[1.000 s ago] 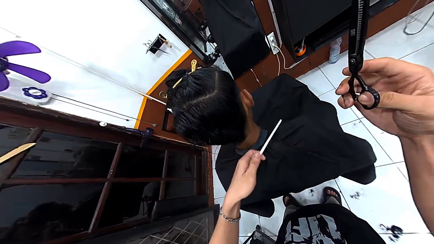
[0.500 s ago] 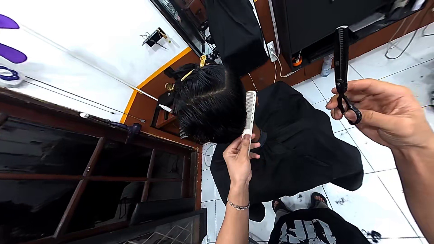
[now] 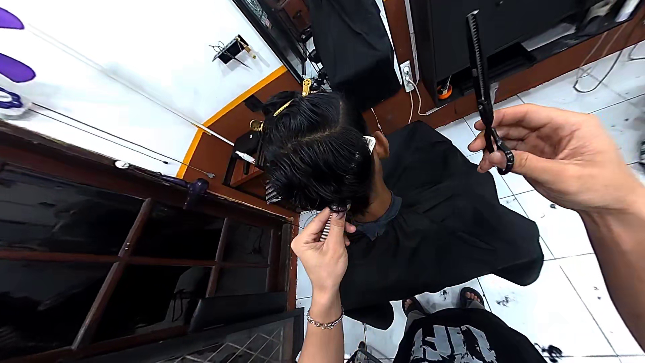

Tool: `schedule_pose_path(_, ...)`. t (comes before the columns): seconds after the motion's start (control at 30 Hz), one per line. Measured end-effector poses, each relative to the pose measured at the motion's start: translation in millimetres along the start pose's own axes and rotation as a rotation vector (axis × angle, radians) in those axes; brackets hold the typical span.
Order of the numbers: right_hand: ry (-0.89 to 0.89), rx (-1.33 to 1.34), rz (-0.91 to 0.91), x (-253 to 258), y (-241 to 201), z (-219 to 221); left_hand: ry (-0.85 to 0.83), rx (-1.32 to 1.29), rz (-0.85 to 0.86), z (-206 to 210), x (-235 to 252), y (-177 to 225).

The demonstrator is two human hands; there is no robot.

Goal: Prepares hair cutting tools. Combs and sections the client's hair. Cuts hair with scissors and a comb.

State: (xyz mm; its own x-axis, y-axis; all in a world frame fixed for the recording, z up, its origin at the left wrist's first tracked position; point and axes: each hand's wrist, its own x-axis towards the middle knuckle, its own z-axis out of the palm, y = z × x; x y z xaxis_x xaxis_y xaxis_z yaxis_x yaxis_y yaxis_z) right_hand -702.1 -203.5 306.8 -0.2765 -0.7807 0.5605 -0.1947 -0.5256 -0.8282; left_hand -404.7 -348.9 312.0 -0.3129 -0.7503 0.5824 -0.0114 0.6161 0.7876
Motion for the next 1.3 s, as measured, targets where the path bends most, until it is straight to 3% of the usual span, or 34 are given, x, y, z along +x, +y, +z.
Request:
schedule_pose_path(0.2, -0.097, -0.864, -0.185, 17.4, -2.6, 7.6, -0.152, 0.232, 0.155, -22.2, 20.1, 31.2)
schedule_pose_path(0.33, -0.31, -1.137, -0.317, 31.6, 9.8, 19.9, -0.211, 0.304, 0.143, -29.7, 30.0, 43.2)
schedule_pose_path(0.5, -0.316, -1.176, -0.4, 60.3, 9.7, 62.3, -0.28, 0.298, 0.118, -31.0, 28.5, 42.7)
schedule_pose_path(0.67, -0.235, -1.188, -0.397, 80.1, -1.3, 64.2, -0.495, 0.472, -0.054, -37.9, 25.3, 26.2)
schedule_pose_path(0.77, -0.237, -1.171, -0.437, 76.3, -6.3, 65.8, -0.439, 0.508, -0.098, -38.7, 28.0, 14.2)
schedule_pose_path(0.93, -0.323, -1.196, -0.525, 55.6, 1.6, 71.9, -0.31, 0.457, 0.01, -41.5, 33.8, 23.6)
schedule_pose_path(1.13, -0.403, -1.273, -0.369, 50.4, 33.2, 67.1, -0.258, 0.37, 0.078, -42.2, 35.5, 37.6)
schedule_pose_path(1.3, -0.354, -1.195, -0.29, 67.5, 19.3, 69.8, -0.473, 0.417, -0.049, -47.0, 24.1, 28.0)
